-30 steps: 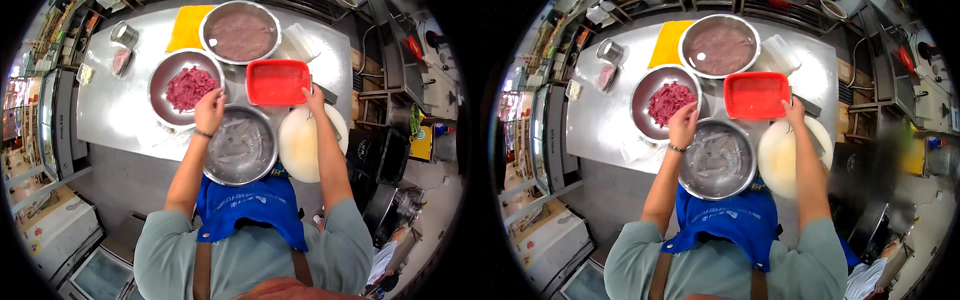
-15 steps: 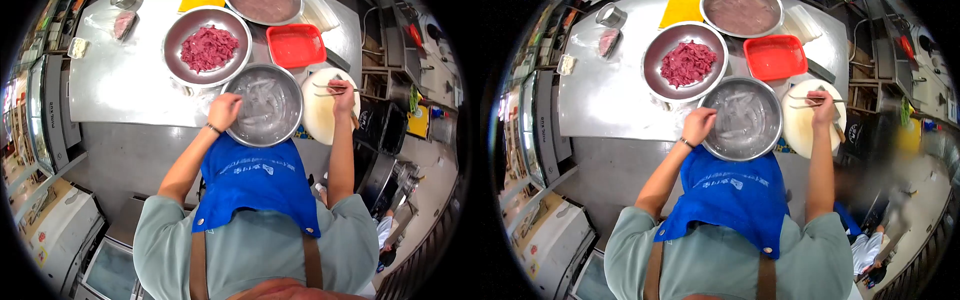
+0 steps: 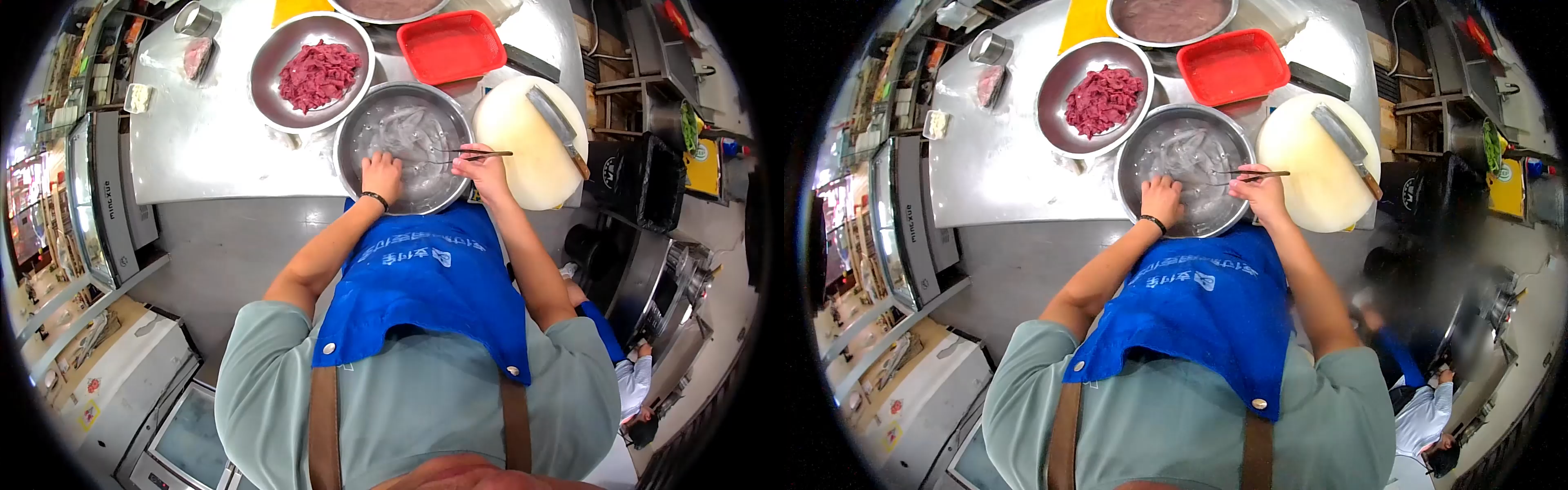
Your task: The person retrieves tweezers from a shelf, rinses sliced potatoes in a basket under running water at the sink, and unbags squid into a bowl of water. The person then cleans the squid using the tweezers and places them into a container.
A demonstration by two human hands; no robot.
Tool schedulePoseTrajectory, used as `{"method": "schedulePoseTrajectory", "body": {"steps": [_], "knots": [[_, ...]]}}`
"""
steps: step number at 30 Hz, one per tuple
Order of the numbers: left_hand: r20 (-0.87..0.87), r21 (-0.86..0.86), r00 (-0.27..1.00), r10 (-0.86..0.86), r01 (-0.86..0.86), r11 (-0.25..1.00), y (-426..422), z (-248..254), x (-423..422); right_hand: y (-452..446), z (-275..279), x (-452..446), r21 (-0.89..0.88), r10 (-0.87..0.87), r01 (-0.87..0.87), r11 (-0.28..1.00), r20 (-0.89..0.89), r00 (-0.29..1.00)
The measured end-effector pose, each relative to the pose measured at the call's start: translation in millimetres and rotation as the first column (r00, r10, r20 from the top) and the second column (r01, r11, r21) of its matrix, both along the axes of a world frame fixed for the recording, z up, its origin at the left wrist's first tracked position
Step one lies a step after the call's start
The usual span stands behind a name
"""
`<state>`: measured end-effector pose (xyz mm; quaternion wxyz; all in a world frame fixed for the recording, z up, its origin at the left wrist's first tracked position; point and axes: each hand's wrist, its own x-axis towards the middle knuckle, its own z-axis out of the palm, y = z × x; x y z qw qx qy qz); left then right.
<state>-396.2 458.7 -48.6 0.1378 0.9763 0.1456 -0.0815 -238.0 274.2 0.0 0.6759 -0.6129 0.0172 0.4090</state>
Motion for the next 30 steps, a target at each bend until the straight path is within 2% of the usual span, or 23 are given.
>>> {"method": "schedulePoseTrajectory", "body": {"steps": [3,5,6,8,9,11,15,17,18,20,23,25,27,29,30], "knots": [[-0.042,0.023,0.999,-0.007,0.008,1.000,2,-9,0,-6,-2,2,0.009,0.045,-0.045,0.999,0.002,0.999],[0.162,0.159,0.983,-0.084,0.058,0.986,2,-8,-2,-10,-3,3,0.010,0.069,-0.069,0.998,0.015,0.997],[0.153,0.167,0.984,-0.092,0.066,0.984,2,-2,-4,-12,-4,3,0.009,0.091,-0.091,0.996,0.049,0.995],[0.092,0.005,0.989,-0.112,0.112,0.994,2,11,-11,-15,-8,3,-0.004,0.129,-0.130,0.992,0.128,0.983],[0.087,0.010,0.989,-0.117,0.117,0.993,3,11,-12,-16,-10,2,0.002,0.124,-0.125,0.992,0.125,0.984],[0.057,-0.104,0.998,0.013,-0.007,0.995,7,13,-10,-16,-12,1,-0.062,0.177,-0.168,0.984,0.203,0.963],[0.072,-0.019,0.993,-0.096,0.097,0.995,4,1,-4,-12,-16,-4,-0.179,0.257,-0.207,0.962,0.335,0.906],[0.061,0.019,0.992,-0.114,0.113,0.993,-1,-9,0,-7,-23,-5,-0.258,0.351,-0.256,0.932,0.457,0.817],[0.009,0.059,0.994,-0.109,0.108,0.992,-3,-15,2,-6,-24,-6,-0.259,0.352,-0.256,0.931,0.460,0.815],[-0.040,0.101,0.994,-0.102,0.106,0.989,-3,-16,3,-3,-24,-7,-0.353,0.473,-0.332,0.875,0.478,0.740],[-0.128,0.101,0.990,-0.065,0.078,0.992,-3,-5,5,5,-26,-11,-0.344,0.509,-0.381,0.858,0.472,0.720],[-0.227,0.222,0.968,0.108,-0.056,0.973,-3,3,7,13,-31,-14,-0.353,0.508,-0.370,0.859,0.502,0.700],[-0.222,0.197,0.970,0.103,-0.059,0.979,-9,-2,12,20,-37,-19,-0.362,0.517,-0.372,0.855,0.524,0.677],[-0.210,0.178,0.972,0.104,-0.067,0.982,-7,-4,16,30,-42,-21,-0.284,0.490,-0.401,0.871,0.428,0.760],[-0.246,0.128,0.960,0.130,-0.101,0.987,-5,-4,18,31,-43,-21,-0.318,0.500,-0.389,0.864,0.457,0.736]]}}
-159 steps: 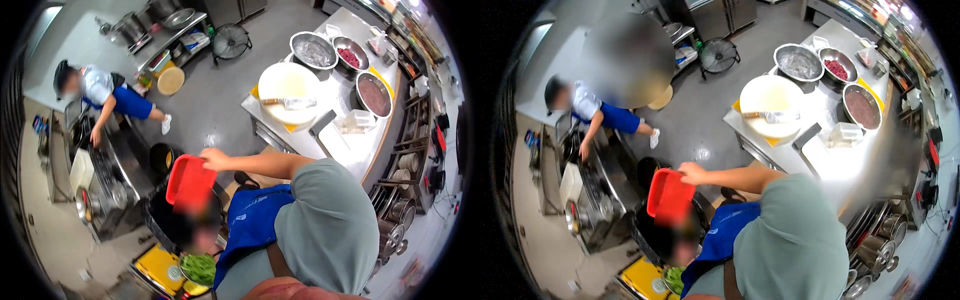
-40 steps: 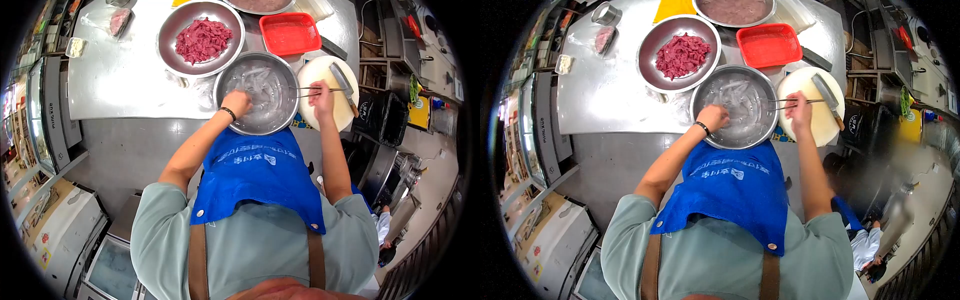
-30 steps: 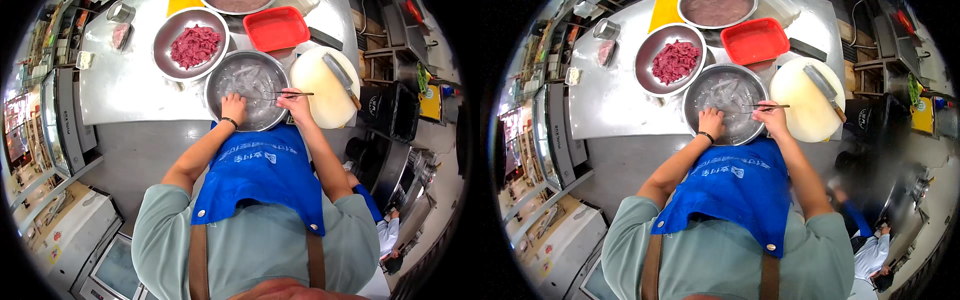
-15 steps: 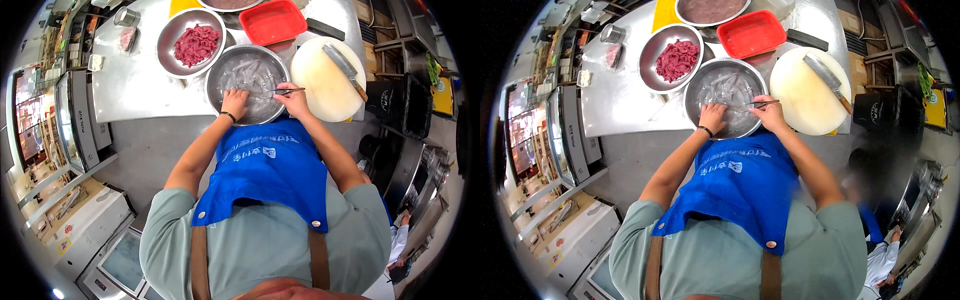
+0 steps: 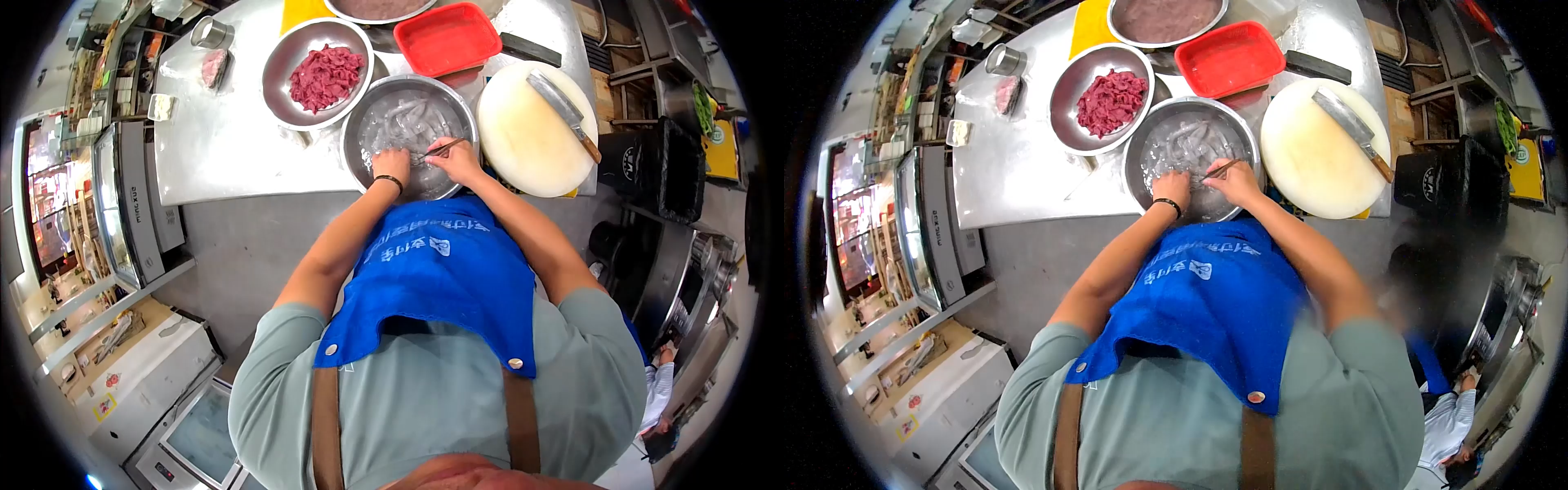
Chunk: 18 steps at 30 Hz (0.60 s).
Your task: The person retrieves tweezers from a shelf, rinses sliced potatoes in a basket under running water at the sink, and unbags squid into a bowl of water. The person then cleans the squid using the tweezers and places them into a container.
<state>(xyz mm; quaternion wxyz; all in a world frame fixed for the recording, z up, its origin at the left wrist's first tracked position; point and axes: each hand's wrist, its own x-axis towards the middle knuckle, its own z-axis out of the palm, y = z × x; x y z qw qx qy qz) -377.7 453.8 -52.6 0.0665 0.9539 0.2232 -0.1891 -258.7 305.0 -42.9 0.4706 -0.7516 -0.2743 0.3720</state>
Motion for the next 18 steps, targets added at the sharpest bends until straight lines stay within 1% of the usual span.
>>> {"method": "schedulePoseTrajectory", "body": {"steps": [1,3,4,5,6,7,9,10,12,13,15,16,18], "knots": [[-0.033,-0.055,0.999,0.036,-0.037,0.998,1,0,2,-1,-1,1,0.001,-0.007,0.007,1.000,0.003,1.000],[0.002,-0.086,0.999,0.041,-0.041,0.995,8,-3,-1,-5,-2,2,-0.068,-0.034,0.051,0.996,0.229,0.973],[0.010,-0.136,0.998,0.058,-0.056,0.989,12,-5,-4,-9,-3,1,-0.072,-0.039,0.057,0.996,0.228,0.973],[0.017,-0.185,0.997,0.079,-0.074,0.980,15,-5,-6,-12,4,1,-0.063,-0.052,0.072,0.995,0.283,0.958],[0.084,-0.203,0.993,0.083,-0.065,0.977,16,-5,-11,-13,11,1,-0.051,-0.064,0.086,0.995,0.337,0.939],[0.083,-0.203,0.993,0.081,-0.063,0.977,18,-5,-14,-13,17,1,-0.052,-0.066,0.088,0.995,0.337,0.939],[0.192,-0.260,0.980,0.054,-0.003,0.966,22,-15,-19,-12,29,2,-0.047,-0.081,0.099,0.994,0.291,0.953],[0.194,-0.260,0.980,0.052,0.001,0.966,23,-20,-22,-13,35,3,-0.047,-0.084,0.102,0.994,0.293,0.952],[0.320,-0.395,0.944,0.082,0.055,0.917,24,-25,-25,-13,54,3,-0.009,-0.105,0.109,0.994,0.192,0.976],[0.320,-0.397,0.944,0.079,0.058,0.916,23,-24,-25,-14,62,3,-0.012,-0.108,0.112,0.994,0.192,0.975],[0.296,-0.672,0.931,0.214,0.044,0.740,20,-9,-21,-15,78,4,-0.021,-0.029,0.035,0.999,0.209,0.977],[0.297,-0.674,0.931,0.212,0.047,0.738,19,-1,-20,-16,83,3,-0.024,-0.032,0.038,0.999,0.210,0.977],[0.308,-0.691,0.925,0.221,0.057,0.721,17,10,-18,-16,95,2,0.039,0.011,-0.025,0.999,0.328,0.944]]}}
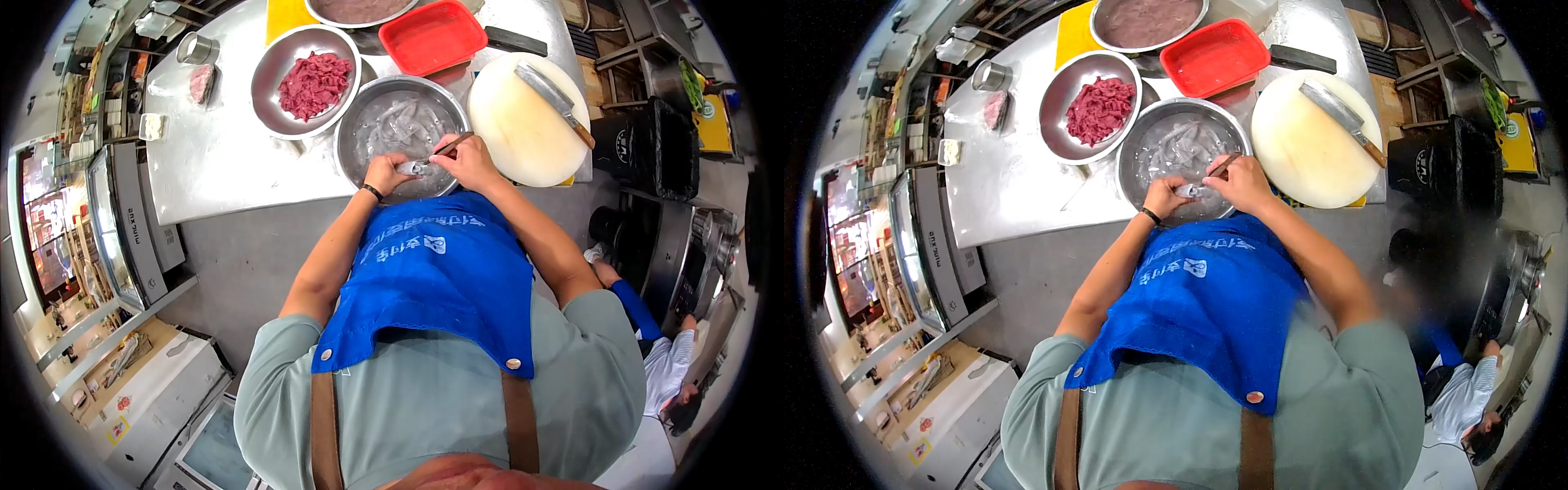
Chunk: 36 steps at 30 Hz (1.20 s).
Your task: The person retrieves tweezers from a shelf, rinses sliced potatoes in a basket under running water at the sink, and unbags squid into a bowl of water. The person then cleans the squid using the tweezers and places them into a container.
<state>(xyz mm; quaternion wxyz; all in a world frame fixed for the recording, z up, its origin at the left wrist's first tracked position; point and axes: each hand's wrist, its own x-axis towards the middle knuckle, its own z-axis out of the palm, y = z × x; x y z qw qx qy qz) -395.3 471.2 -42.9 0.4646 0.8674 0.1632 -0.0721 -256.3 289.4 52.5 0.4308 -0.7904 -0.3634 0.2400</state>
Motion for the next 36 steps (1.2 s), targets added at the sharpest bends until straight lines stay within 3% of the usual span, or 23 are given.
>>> {"method": "schedulePoseTrajectory", "body": {"steps": [3,7,12,17,21,36], "knots": [[0.118,-0.111,0.991,0.058,-0.045,0.993,1,12,1,1,29,-2,0.026,0.031,-0.031,0.999,0.002,1.000],[0.244,-0.143,0.966,0.089,-0.055,0.988,0,45,4,8,66,-10,0.044,0.045,-0.045,0.998,0.001,0.999],[0.329,-0.133,0.938,0.104,-0.063,0.989,4,63,8,15,98,-18,0.144,0.066,-0.084,0.986,0.123,0.990],[0.348,-0.075,0.928,0.134,-0.115,0.991,6,68,10,17,99,-20,0.124,0.061,-0.087,0.988,0.197,0.979],[0.341,0.011,0.932,0.120,-0.131,0.991,6,73,10,17,100,-20,0.135,0.049,-0.066,0.989,0.124,0.991],[0.368,-0.002,0.916,0.159,-0.170,0.985,-8,82,15,19,77,-25,0.136,-0.019,0.006,0.991,0.097,0.995]]}}
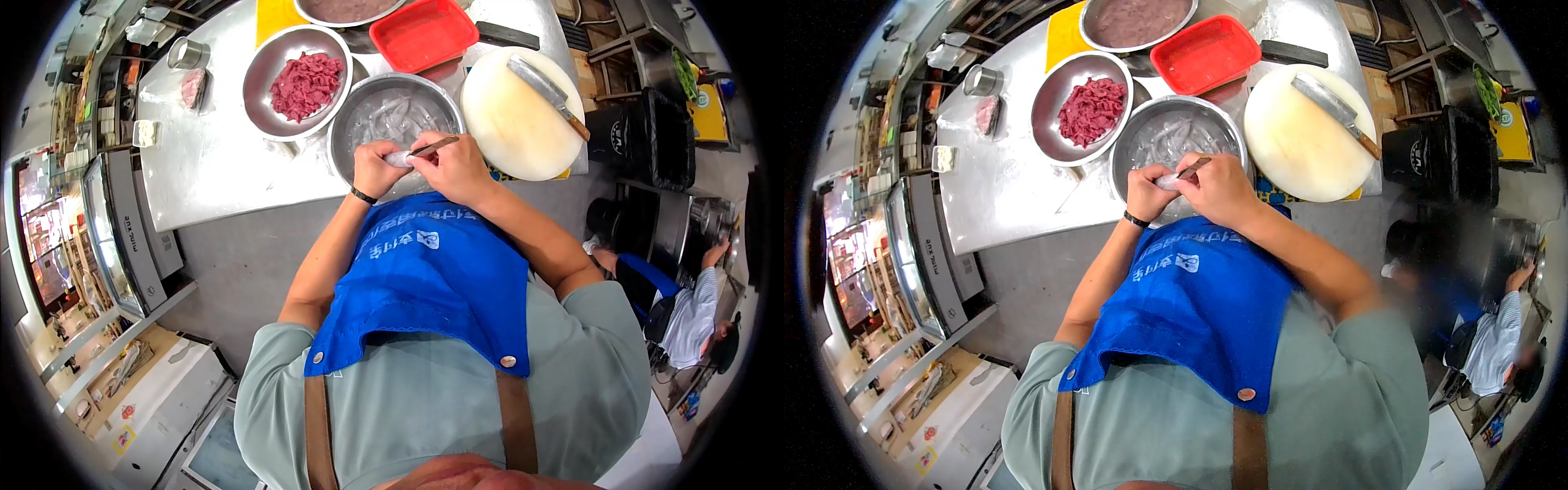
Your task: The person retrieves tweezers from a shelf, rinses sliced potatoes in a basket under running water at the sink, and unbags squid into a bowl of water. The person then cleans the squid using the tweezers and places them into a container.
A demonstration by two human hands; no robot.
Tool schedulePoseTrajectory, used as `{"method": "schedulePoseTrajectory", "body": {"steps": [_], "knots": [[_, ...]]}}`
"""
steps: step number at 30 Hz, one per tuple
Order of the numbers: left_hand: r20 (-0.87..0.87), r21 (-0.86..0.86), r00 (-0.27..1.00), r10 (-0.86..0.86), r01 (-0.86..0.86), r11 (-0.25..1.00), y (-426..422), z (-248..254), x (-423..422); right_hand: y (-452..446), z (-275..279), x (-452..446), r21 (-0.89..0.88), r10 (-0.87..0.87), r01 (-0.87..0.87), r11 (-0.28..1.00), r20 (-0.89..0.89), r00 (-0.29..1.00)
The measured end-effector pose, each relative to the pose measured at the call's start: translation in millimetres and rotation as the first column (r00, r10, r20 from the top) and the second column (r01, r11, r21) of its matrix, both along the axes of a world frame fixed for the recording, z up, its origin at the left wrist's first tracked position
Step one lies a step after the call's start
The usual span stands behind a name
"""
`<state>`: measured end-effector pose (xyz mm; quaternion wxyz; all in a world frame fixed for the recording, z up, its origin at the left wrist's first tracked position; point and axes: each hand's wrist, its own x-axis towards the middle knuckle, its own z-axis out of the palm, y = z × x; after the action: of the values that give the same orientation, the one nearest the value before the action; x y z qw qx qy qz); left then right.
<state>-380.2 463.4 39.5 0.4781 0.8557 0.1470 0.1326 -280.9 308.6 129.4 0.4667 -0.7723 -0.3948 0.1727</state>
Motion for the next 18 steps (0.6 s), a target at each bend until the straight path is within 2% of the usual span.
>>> {"method": "schedulePoseTrajectory", "body": {"steps": [2,4,11,13,14,16,18], "knots": [[0.012,0.010,1.000,-0.008,0.007,1.000,0,0,-1,-1,1,0,0.024,-0.020,0.021,1.000,-0.023,1.000],[0.023,0.019,1.000,-0.014,0.013,1.000,0,0,-1,-3,4,0,0.011,-0.085,0.087,0.996,-0.123,0.989],[0.054,-0.075,0.998,0.010,-0.006,0.997,0,3,0,-4,-3,2,0.087,-0.074,0.096,0.992,-0.231,0.970],[0.058,-0.105,0.998,0.025,-0.019,0.994,0,4,0,-3,-10,1,0.146,-0.088,0.147,0.978,-0.349,0.933],[0.068,-0.144,0.997,0.029,-0.019,0.989,0,4,0,-3,-9,-1,0.146,-0.084,0.142,0.979,-0.348,0.934],[0.080,-0.182,0.996,0.038,-0.022,0.983,1,1,-1,-3,-5,-4,0.219,-0.058,0.201,0.955,-0.526,0.849],[0.094,-0.217,0.995,0.033,-0.012,0.976,3,-5,-2,-5,-5,-5,0.250,-0.030,0.196,0.948,-0.545,0.838]]}}
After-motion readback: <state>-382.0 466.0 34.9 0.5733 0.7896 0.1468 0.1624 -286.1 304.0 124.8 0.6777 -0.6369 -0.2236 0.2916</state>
